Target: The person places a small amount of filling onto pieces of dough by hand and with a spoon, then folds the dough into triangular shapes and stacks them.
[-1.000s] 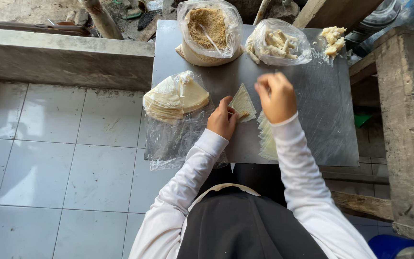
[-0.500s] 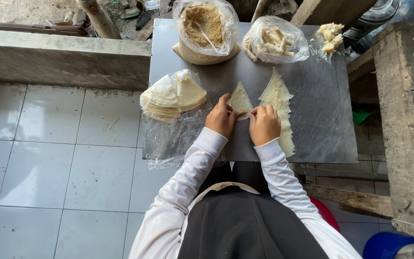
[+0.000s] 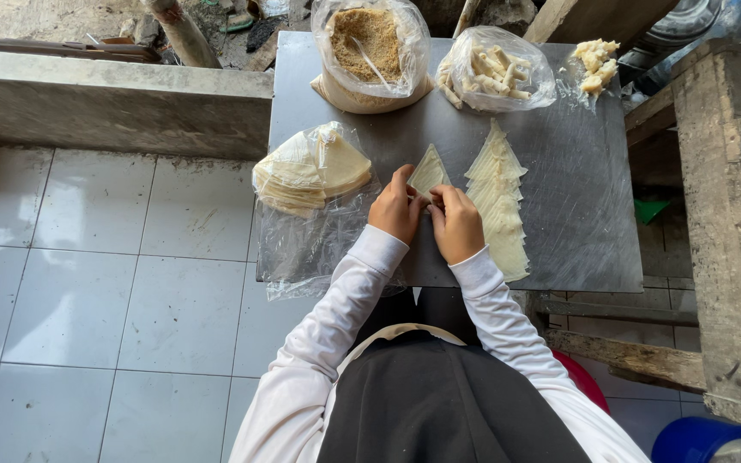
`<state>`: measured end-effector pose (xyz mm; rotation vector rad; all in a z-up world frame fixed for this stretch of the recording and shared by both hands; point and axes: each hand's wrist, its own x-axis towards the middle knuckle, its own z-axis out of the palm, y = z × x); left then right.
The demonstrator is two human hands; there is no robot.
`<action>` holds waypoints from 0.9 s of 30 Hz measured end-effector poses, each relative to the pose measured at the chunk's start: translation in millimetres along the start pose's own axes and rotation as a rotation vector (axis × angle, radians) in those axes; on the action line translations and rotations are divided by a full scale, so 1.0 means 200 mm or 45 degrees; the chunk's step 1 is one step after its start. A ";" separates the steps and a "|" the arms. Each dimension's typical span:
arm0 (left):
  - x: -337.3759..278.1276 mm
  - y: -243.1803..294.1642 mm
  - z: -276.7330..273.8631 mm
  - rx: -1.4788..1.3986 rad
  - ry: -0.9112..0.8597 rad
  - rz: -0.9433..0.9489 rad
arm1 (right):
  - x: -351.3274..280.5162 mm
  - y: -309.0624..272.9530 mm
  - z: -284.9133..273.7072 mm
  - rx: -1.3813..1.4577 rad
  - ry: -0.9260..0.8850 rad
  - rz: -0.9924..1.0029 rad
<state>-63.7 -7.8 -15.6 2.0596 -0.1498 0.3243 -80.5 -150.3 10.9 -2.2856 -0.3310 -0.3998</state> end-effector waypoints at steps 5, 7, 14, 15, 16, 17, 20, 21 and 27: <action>0.00 -0.03 0.02 0.030 0.021 0.040 | -0.01 0.00 0.00 -0.067 0.039 -0.160; 0.00 -0.05 0.03 0.036 0.022 0.039 | -0.01 -0.01 0.00 -0.064 0.046 -0.122; 0.02 -0.07 0.05 0.039 0.000 0.029 | -0.03 0.01 0.02 -0.119 0.086 -0.165; 0.02 -0.06 0.04 0.036 -0.020 0.006 | -0.03 0.01 0.02 -0.142 0.078 -0.181; 0.02 -0.03 0.02 0.033 -0.040 -0.018 | -0.03 0.02 0.03 -0.165 0.069 -0.198; 0.01 0.00 -0.02 0.078 -0.011 0.047 | -0.02 0.02 0.03 -0.187 0.060 -0.214; -0.07 0.15 -0.19 0.241 -0.042 0.165 | -0.01 0.04 0.01 -0.145 -0.029 -0.219; -0.10 0.21 -0.26 0.318 -0.127 0.158 | 0.01 0.05 0.00 -0.132 -0.073 -0.212; -0.05 0.28 -0.43 0.668 -0.484 0.509 | 0.05 0.18 -0.03 0.029 -0.289 -0.156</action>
